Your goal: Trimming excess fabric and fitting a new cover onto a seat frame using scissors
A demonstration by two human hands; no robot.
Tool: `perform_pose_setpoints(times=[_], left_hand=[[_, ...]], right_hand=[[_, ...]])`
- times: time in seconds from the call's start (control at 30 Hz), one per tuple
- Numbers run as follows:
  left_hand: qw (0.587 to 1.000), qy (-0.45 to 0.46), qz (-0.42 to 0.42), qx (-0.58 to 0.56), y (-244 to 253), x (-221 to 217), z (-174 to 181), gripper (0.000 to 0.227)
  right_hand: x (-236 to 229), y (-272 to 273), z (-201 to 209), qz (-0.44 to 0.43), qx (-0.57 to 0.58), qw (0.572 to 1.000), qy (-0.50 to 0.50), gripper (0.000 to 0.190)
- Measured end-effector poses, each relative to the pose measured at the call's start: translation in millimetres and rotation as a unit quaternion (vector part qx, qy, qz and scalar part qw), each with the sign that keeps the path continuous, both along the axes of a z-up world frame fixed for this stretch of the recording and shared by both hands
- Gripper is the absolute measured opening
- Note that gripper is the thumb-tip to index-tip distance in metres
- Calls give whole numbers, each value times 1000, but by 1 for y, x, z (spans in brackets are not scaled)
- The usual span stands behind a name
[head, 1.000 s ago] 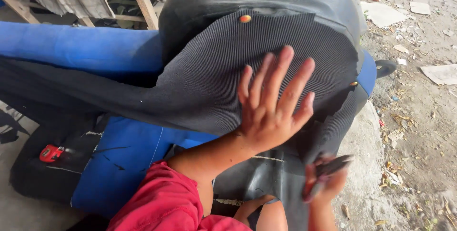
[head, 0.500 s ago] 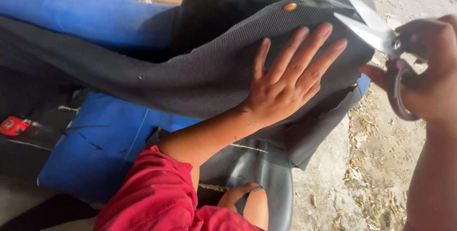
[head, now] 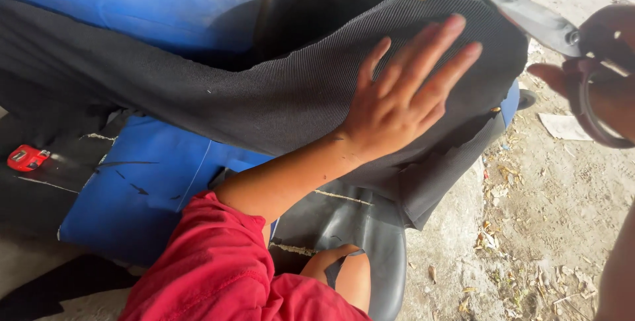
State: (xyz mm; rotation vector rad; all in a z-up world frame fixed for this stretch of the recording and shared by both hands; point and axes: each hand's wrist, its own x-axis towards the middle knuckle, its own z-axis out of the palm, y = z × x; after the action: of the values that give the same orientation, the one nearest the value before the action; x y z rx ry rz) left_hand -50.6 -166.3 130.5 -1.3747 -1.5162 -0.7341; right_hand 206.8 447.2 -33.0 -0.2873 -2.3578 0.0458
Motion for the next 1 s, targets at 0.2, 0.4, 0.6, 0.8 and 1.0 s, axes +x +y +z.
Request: perform_pose_setpoints(times=[0.2, 0.4, 0.6, 0.8, 1.0], left_hand=[[991, -35, 31, 122, -9, -25, -3, 39], [994, -22, 1, 111, -13, -35, -5, 41], [996, -39, 34, 75, -16, -38, -7, 45], [998, -26, 28, 54, -24, -50, -4, 43], [999, -24, 24, 41, -24, -59, -1, 46]], right_hand=[[-23, -182, 150, -32, -17, 998, -55, 89], [-78, -21, 84, 68, -59, 995, -32, 120], [-100, -171, 149, -25, -177, 973, -148, 113], [-61, -18, 100, 23, 23, 999, -36, 110], [-89, -238, 196, -185, -248, 937, -161, 111]])
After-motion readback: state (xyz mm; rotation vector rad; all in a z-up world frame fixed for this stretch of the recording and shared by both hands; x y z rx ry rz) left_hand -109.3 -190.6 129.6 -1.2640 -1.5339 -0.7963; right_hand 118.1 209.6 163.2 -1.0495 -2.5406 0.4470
